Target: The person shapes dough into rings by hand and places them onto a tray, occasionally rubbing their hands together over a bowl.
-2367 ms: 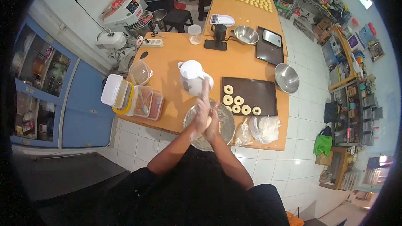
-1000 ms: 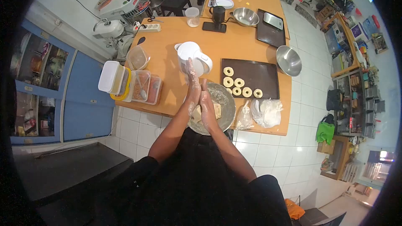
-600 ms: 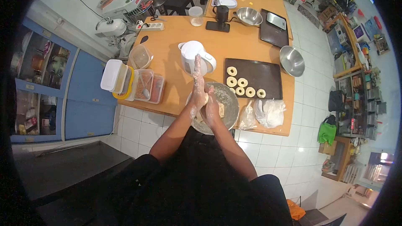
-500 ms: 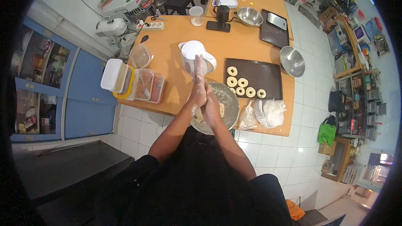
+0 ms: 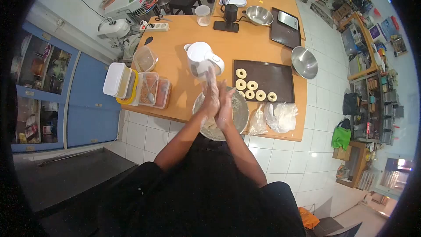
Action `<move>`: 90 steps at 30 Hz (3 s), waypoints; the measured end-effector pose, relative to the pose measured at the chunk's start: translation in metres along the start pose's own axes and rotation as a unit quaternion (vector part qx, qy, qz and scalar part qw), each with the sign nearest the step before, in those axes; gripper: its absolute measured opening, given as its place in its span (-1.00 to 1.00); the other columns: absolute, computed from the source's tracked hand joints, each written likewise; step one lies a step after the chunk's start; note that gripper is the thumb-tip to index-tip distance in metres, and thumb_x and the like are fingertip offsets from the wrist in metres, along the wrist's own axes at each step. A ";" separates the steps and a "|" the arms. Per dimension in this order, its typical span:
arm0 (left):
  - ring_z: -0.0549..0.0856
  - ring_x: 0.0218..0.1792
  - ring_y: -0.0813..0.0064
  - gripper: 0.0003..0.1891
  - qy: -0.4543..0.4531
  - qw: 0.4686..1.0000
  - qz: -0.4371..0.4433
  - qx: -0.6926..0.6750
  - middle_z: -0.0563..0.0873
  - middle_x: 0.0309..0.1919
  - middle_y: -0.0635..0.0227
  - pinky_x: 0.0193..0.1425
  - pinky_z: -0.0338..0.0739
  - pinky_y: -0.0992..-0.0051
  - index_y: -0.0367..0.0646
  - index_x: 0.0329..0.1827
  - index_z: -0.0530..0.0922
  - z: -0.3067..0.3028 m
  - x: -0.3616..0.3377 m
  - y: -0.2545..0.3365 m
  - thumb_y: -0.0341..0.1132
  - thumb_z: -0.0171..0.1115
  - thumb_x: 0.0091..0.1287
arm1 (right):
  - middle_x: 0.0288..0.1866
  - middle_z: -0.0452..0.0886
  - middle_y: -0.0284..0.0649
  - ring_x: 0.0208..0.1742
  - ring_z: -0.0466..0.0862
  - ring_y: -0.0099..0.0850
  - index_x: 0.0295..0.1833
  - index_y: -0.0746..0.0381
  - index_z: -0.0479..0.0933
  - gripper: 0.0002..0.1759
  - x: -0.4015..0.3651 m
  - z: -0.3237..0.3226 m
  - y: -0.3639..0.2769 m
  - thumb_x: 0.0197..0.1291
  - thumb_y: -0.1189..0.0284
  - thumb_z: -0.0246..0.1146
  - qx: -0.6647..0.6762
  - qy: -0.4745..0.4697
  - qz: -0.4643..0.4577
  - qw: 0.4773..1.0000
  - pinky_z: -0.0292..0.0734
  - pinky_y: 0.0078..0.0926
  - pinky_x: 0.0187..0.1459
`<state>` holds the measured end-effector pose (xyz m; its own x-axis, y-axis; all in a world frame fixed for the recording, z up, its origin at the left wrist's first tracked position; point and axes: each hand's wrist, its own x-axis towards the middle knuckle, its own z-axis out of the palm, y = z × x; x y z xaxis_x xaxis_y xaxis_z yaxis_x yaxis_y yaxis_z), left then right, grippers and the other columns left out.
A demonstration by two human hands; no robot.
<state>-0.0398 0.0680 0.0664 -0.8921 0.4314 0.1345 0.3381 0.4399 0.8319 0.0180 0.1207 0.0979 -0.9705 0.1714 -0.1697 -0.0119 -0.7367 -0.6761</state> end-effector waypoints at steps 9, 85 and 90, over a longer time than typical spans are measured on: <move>-0.37 0.54 0.21 -0.29 0.079 0.976 -0.012 -0.202 -0.32 0.55 0.21 0.53 -0.50 0.24 -0.08 0.56 -0.30 -0.026 0.011 0.029 0.16 -0.69 0.48 | 0.61 -0.40 -0.15 0.60 -0.20 -0.17 0.55 -0.12 -0.49 -0.13 -0.013 0.001 0.012 0.30 -0.30 -0.43 0.000 -0.018 0.048 0.999 -0.21 -0.13 0.52; -0.30 0.55 0.19 -0.24 -0.043 0.987 0.001 -0.154 -0.26 0.56 0.19 0.52 -0.47 0.17 0.01 0.57 -0.31 -0.028 -0.025 0.053 0.26 -0.58 0.44 | 0.56 0.01 -0.15 0.56 -0.01 -0.29 0.54 0.24 -0.08 -0.11 0.001 0.002 0.003 0.36 -0.22 -0.52 -0.030 -0.008 0.023 0.999 -0.07 -0.34 0.50; -0.28 0.55 0.16 -0.26 0.059 0.989 0.010 -0.134 -0.22 0.56 0.20 0.49 -0.49 0.00 -0.04 0.57 -0.25 -0.042 0.000 0.044 0.22 -0.57 0.46 | 0.56 0.01 -0.14 0.56 -0.02 -0.27 0.54 0.24 -0.07 -0.09 -0.005 0.012 0.005 0.35 -0.25 -0.52 0.046 -0.041 0.068 0.996 -0.16 -0.31 0.52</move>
<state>-0.0375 0.0545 0.1259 -0.9204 0.3352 0.2011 0.2782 0.2003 0.9394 0.0202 0.1080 0.1037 -0.9809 0.0149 -0.1939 0.1028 -0.8067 -0.5820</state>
